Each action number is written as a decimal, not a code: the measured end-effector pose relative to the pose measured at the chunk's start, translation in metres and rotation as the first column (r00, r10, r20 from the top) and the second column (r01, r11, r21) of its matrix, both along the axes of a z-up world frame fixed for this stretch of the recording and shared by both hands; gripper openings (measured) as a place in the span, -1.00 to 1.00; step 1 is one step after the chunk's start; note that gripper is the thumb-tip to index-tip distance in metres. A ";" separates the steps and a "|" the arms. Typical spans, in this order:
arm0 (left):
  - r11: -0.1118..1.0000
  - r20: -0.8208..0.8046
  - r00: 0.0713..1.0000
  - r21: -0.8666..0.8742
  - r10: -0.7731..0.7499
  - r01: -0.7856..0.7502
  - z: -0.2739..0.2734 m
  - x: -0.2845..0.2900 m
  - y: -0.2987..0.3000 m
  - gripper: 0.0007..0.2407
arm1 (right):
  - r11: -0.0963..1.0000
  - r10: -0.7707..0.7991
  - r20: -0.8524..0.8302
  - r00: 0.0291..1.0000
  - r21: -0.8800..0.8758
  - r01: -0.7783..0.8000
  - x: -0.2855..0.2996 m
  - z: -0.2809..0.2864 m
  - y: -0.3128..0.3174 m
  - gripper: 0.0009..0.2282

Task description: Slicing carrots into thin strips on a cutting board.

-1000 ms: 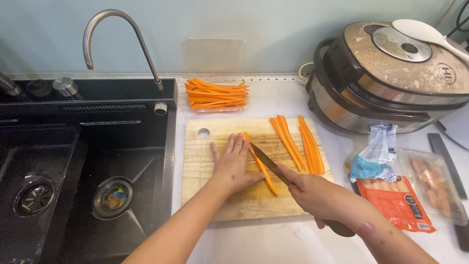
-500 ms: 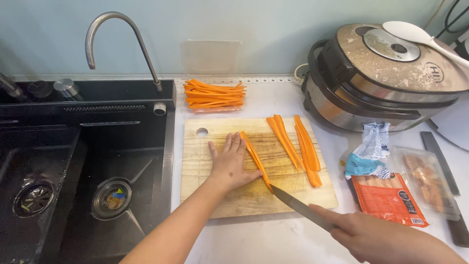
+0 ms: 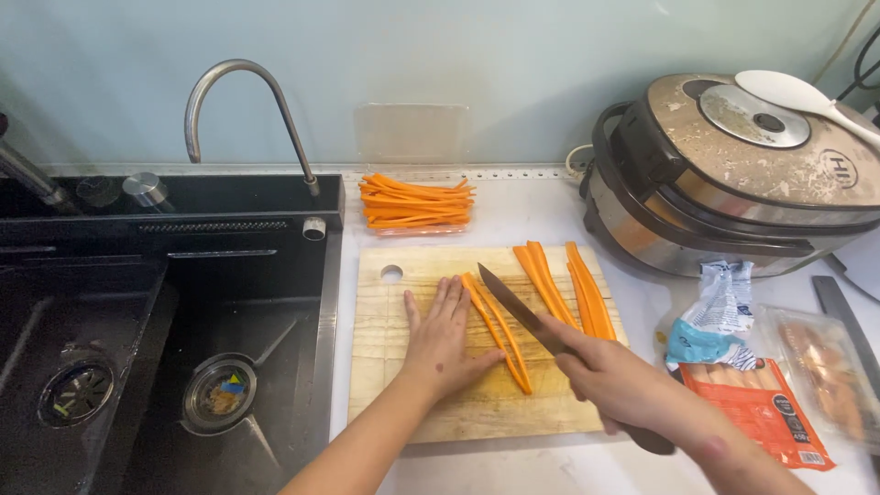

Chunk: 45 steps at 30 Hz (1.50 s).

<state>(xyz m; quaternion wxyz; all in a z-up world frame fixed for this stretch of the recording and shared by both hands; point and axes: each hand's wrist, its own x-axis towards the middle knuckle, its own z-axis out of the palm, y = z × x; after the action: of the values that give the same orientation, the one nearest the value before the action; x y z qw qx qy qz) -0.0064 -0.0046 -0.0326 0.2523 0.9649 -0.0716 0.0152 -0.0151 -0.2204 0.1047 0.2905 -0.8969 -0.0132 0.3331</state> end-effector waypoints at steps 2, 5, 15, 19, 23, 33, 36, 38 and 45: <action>1.000 -0.012 1.000 0.011 0.002 -0.002 0.004 0.000 0.001 -0.02 | 1.000 0.005 0.009 1.000 -0.012 -0.005 0.005 -0.003 0.020 -0.46; 1.000 -0.015 1.000 0.009 0.004 -0.004 0.006 -0.001 0.001 -0.04 | 0.999 0.029 0.024 0.999 -0.036 -0.028 0.011 -0.007 0.038 -0.45; 1.000 0.007 1.000 -0.015 0.005 -0.005 0.002 0.001 0.001 -0.04 | 0.990 0.105 0.029 0.994 -0.099 -0.102 0.016 0.002 0.060 -0.46; 1.000 -0.021 1.000 -0.017 0.012 -0.012 0.007 0.000 0.001 -0.05 | 0.979 0.158 0.008 0.987 -0.135 -0.155 0.017 0.012 0.055 -0.45; 1.000 0.012 1.000 -0.001 0.008 -0.008 0.001 0.001 0.000 -0.04 | 0.961 0.186 -0.064 0.980 -0.197 -0.195 0.007 0.027 0.043 -0.44; 0.998 -0.078 0.997 0.055 0.021 -0.017 0.009 0.001 -0.002 -0.03 | 0.930 0.203 -0.188 0.961 -0.270 -0.249 -0.010 0.034 0.012 -0.42; 0.998 -0.079 0.997 0.066 0.022 -0.017 0.010 0.002 -0.002 -0.01 | 0.932 0.183 -0.249 0.951 -0.262 -0.248 -0.017 0.035 -0.003 -0.43; 0.996 -0.117 0.993 0.083 0.021 -0.012 0.020 0.000 -0.002 -0.01 | 0.931 0.171 -0.284 0.943 -0.267 -0.249 -0.022 0.042 -0.012 -0.43; 0.988 -0.049 0.999 0.155 -0.016 0.023 -0.007 0.031 0.015 -0.35 | 0.998 -0.066 -0.389 0.919 -0.025 0.062 -0.012 0.042 -0.065 -0.43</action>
<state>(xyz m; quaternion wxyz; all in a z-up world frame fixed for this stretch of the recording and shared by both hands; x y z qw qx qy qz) 0.0249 0.0108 -0.0395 0.1779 0.9810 -0.0761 -0.0160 -0.0267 -0.2851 0.1464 0.2926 -0.8145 0.0761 0.4951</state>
